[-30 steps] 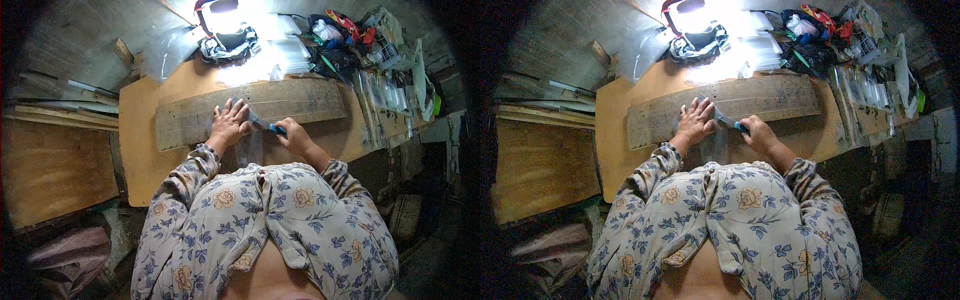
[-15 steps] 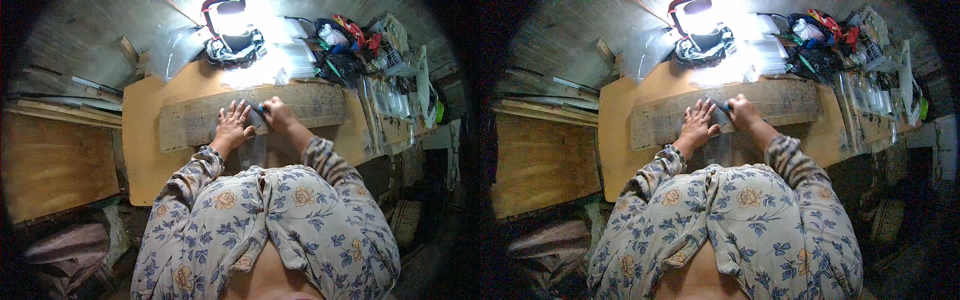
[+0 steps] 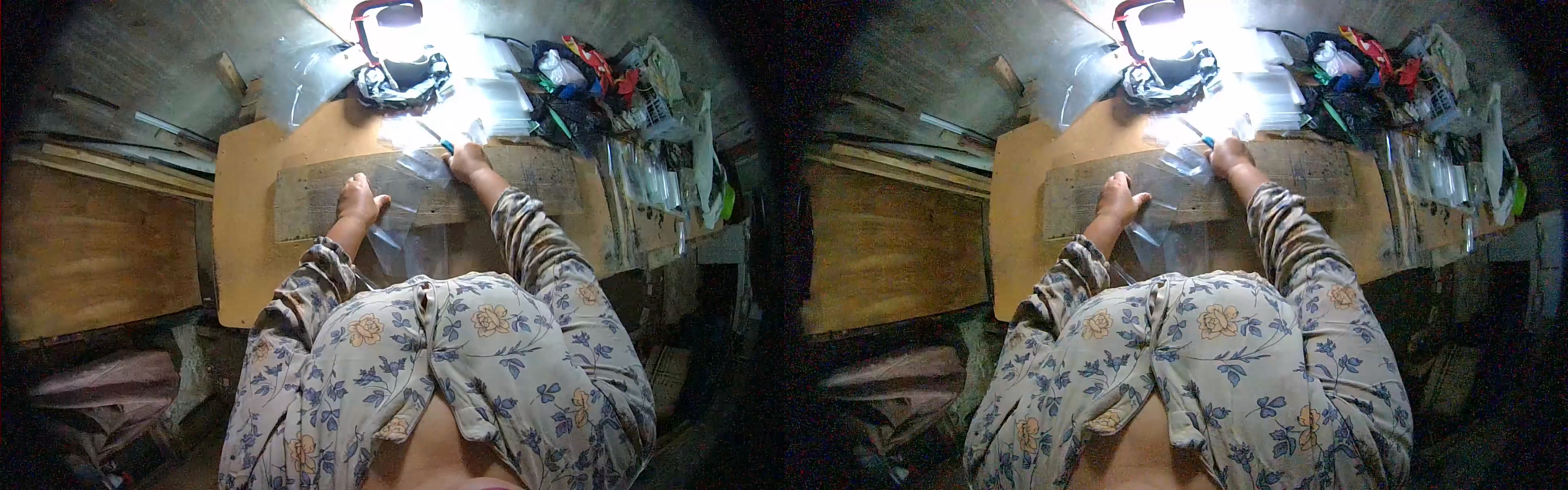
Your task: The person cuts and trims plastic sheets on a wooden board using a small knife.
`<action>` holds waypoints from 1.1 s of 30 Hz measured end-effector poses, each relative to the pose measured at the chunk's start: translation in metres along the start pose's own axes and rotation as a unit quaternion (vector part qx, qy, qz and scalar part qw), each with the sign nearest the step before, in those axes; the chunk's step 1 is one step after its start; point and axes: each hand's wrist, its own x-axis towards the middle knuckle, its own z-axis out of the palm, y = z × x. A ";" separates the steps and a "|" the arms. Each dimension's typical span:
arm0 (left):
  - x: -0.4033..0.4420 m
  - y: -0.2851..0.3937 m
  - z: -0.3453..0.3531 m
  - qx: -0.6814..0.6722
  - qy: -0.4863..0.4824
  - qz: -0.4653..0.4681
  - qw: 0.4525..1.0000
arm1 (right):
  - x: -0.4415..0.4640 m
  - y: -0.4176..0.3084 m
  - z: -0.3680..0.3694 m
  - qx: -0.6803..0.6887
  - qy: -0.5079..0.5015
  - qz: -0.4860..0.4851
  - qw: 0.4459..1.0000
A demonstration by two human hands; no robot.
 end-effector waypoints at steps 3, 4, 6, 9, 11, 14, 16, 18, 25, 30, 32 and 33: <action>0.004 -0.001 -0.006 -0.008 -0.096 -0.054 0.994 | 0.003 -0.003 -0.004 -0.002 0.035 -0.019 0.999; 0.003 0.001 -0.009 -0.024 -0.120 -0.060 0.991 | -0.015 -0.017 -0.014 0.023 0.041 -0.056 0.997; -0.003 0.004 -0.013 -0.040 -0.143 -0.067 0.987 | -0.038 -0.027 -0.003 0.088 0.105 -0.179 0.974; -0.006 0.002 -0.008 -0.041 -0.103 -0.052 0.993 | -0.055 -0.027 0.015 0.169 -0.039 -0.249 0.953; -0.003 -0.010 0.013 0.001 0.078 0.039 0.996 | -0.040 -0.015 0.016 0.160 -0.036 -0.253 0.953; 0.007 -0.017 0.024 -0.361 -0.012 -0.060 0.931 | 0.000 0.005 -0.010 0.115 -0.019 -0.066 0.991; 0.000 -0.005 0.014 -0.388 0.027 -0.043 0.920 | 0.000 0.006 -0.006 0.252 -0.004 -0.056 0.966; -0.006 0.007 0.001 -0.440 0.049 -0.016 0.896 | -0.013 -0.008 0.001 0.507 -0.175 0.050 0.843; -0.006 0.015 0.000 -0.565 0.030 0.029 0.824 | -0.058 -0.030 0.000 0.558 -0.120 0.012 0.821; -0.008 0.011 0.001 -0.598 -0.033 0.049 0.799 | -0.062 -0.022 -0.004 0.604 -0.170 0.003 0.779; -0.008 0.007 -0.007 -0.539 -0.111 0.009 0.835 | -0.064 -0.020 -0.002 0.602 -0.150 -0.002 0.784; -0.008 0.007 -0.007 -0.538 -0.112 0.010 0.835 | -0.066 -0.019 -0.002 0.600 -0.129 -0.006 0.790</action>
